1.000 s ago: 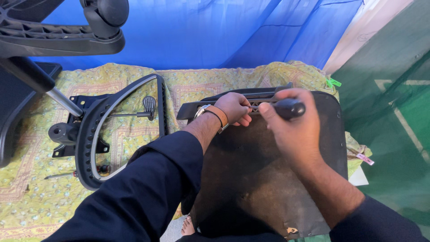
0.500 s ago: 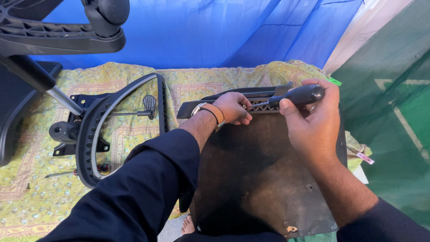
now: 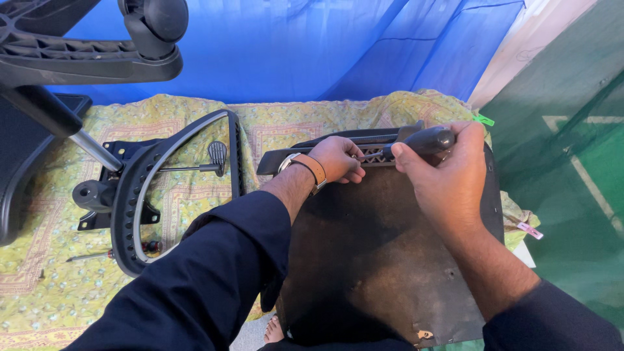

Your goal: The person uses a screwdriver to remove screws from a black plastic chair frame, detaches a metal support piece, and then reattaches it by inserting and tightening screws. The chair base and other parts remain on the floor nearby.

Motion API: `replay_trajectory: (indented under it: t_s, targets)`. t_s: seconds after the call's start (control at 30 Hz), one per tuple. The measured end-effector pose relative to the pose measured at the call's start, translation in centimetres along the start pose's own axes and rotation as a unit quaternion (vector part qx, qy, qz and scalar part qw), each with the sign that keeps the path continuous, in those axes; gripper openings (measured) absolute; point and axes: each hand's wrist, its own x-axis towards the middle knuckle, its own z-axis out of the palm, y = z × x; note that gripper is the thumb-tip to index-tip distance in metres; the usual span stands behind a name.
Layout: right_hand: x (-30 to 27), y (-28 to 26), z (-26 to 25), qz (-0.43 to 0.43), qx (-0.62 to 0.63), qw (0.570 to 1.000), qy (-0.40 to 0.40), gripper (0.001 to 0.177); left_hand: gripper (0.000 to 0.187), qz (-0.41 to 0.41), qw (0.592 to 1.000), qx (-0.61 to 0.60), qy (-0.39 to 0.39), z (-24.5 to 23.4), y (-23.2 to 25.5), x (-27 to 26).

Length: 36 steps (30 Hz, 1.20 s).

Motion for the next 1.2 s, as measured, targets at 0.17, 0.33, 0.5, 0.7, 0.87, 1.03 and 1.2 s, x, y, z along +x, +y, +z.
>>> replay_trajectory:
  t_s: [0.17, 0.33, 0.5, 0.7, 0.87, 1.03, 1.2]
  targets:
    - [0.0, 0.3, 0.1, 0.014, 0.051, 0.999, -0.002, 0.051, 0.017, 0.012, 1.0, 0.003, 0.002, 0.1, -0.2, 0.0]
    - [-0.1, 0.5, 0.2, 0.028, 0.068, 0.997, 0.012, 0.05, 0.018, 0.018, 1.0, 0.011, 0.005, 0.2, -0.3, 0.1]
    - [-0.4, 0.5, 0.3, 0.025, 0.061, 0.997, 0.03, 0.048, 0.019, 0.021, 1.0, 0.004, -0.005, 0.0, -0.6, 0.2]
    - [-0.7, -0.3, 0.9, -0.009, -0.005, 0.999, 0.033, 0.051, 0.02, 0.025, 1.0, -0.018, -0.003, 0.2, -1.2, 1.0]
    - [-0.9, -1.7, 1.2, -0.065, -0.19, 0.978, 0.065, 0.056, 0.021, 0.066, 0.997, -0.043, -0.004, 0.1, -2.4, 1.6]
    - [-1.1, -2.4, 0.6, -0.033, -0.156, 0.985, 0.059, 0.052, 0.019, 0.118, 0.99, -0.071, -0.028, 0.1, -3.5, 1.5]
    - [-2.7, -1.5, -1.2, -0.038, 0.09, 0.992, 0.086, 0.042, 0.013, 0.151, 0.978, -0.145, -0.015, 1.4, -4.1, -0.8]
